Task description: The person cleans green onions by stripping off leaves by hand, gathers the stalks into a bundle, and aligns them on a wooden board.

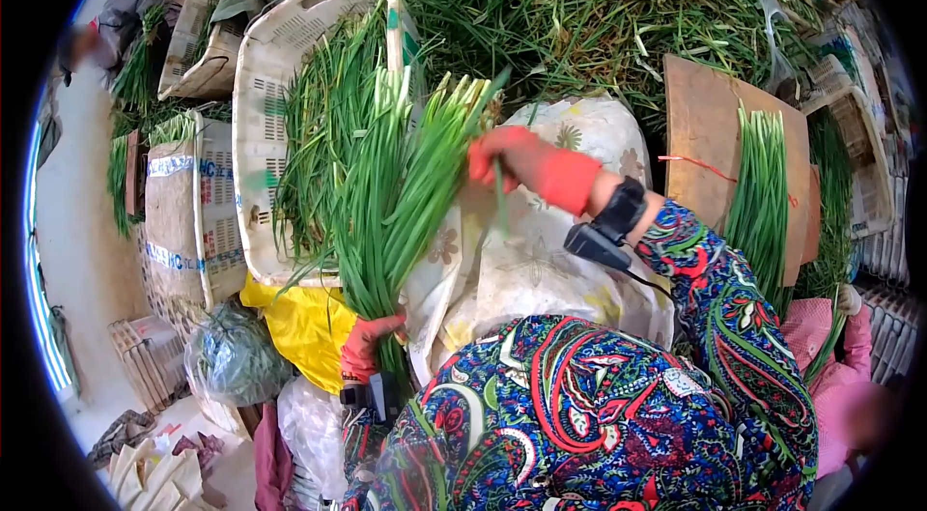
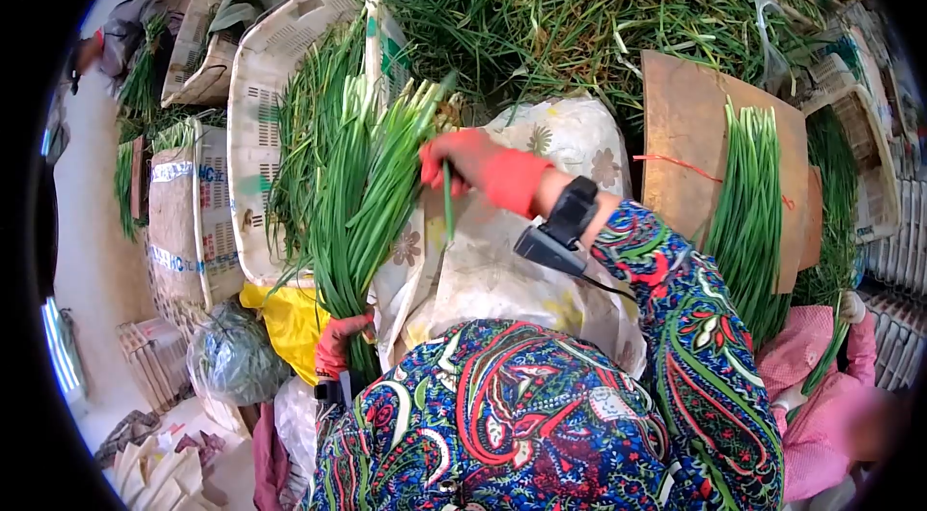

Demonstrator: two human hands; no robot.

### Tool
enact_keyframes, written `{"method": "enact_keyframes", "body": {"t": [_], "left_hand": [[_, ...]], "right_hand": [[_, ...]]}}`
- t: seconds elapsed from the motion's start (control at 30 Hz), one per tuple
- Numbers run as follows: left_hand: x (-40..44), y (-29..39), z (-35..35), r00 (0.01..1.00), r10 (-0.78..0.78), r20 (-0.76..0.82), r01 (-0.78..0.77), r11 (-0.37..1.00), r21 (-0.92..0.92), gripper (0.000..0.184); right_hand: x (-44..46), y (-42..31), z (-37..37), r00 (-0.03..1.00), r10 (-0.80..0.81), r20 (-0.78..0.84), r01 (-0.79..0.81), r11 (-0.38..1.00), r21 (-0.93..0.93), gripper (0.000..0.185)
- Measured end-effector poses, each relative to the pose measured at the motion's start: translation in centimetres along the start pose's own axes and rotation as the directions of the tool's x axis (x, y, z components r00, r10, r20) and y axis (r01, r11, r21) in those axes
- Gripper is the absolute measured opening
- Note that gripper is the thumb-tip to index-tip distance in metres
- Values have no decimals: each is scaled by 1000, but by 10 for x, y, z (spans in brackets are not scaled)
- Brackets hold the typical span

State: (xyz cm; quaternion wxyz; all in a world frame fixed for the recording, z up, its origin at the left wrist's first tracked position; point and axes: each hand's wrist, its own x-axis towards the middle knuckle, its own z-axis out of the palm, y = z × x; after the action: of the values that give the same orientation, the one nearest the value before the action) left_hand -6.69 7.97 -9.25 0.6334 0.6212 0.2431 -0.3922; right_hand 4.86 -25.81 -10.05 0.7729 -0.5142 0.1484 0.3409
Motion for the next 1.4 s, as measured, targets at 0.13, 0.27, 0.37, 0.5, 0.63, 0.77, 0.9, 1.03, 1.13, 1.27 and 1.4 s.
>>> {"method": "enact_keyframes", "body": {"t": [0.13, 0.27, 0.37, 0.5, 0.63, 0.77, 0.9, 1.03, 1.13, 1.27, 1.4], "left_hand": [[10, -6, -10, 998, -45, 35, 46, 998, -36, 26], [14, -13, -11, 1000, 3, 17, -2, 998, -57, 26], [15, -17, -14, 998, 50, 27, -51, 998, 33, 26], [15, -16, -11, 998, 20, 55, -19, 999, -27, 23], [9, -4, -3, 999, -12, 30, 13, 1000, -11, 23], [12, -4, -4, 996, 28, 79, -33, 998, 56, 25], [14, -12, -11, 995, 40, 87, -50, 992, 115, 20], [16, -16, -14, 989, 100, 106, -114, 985, 130, 20], [19, -19, -16, 993, 72, 96, -80, 994, 81, 22], [14, -13, -9, 999, -5, 46, 6, 1000, -22, 24], [17, -23, -16, 998, -31, 54, 34, 998, -56, 26]], "right_hand": [[-15, -49, -11, 975, -219, -23, 216, 932, 292, 22], [-18, -115, -65, 842, -524, 127, 292, 641, 709, 23], [-35, -134, -63, 797, -566, -212, 597, 792, 130, 23], [-20, -76, -28, 971, -205, -125, 110, 843, -527, 33], [-1, -41, -5, 895, -446, -7, 131, 277, -952, 44], [2, -16, -6, 895, -427, 128, 222, 178, -959, 37], [2, -7, -7, 986, -46, -161, -43, 857, -513, 28], [8, 6, -18, 979, -116, -169, 116, 993, -13, 22], [20, -17, -38, 996, 23, 81, -68, 786, 614, 20], [-5, -101, -56, 934, -352, 50, 207, 652, 730, 22], [-22, -166, -142, 614, -786, -77, 685, 481, 547, 26]]}}
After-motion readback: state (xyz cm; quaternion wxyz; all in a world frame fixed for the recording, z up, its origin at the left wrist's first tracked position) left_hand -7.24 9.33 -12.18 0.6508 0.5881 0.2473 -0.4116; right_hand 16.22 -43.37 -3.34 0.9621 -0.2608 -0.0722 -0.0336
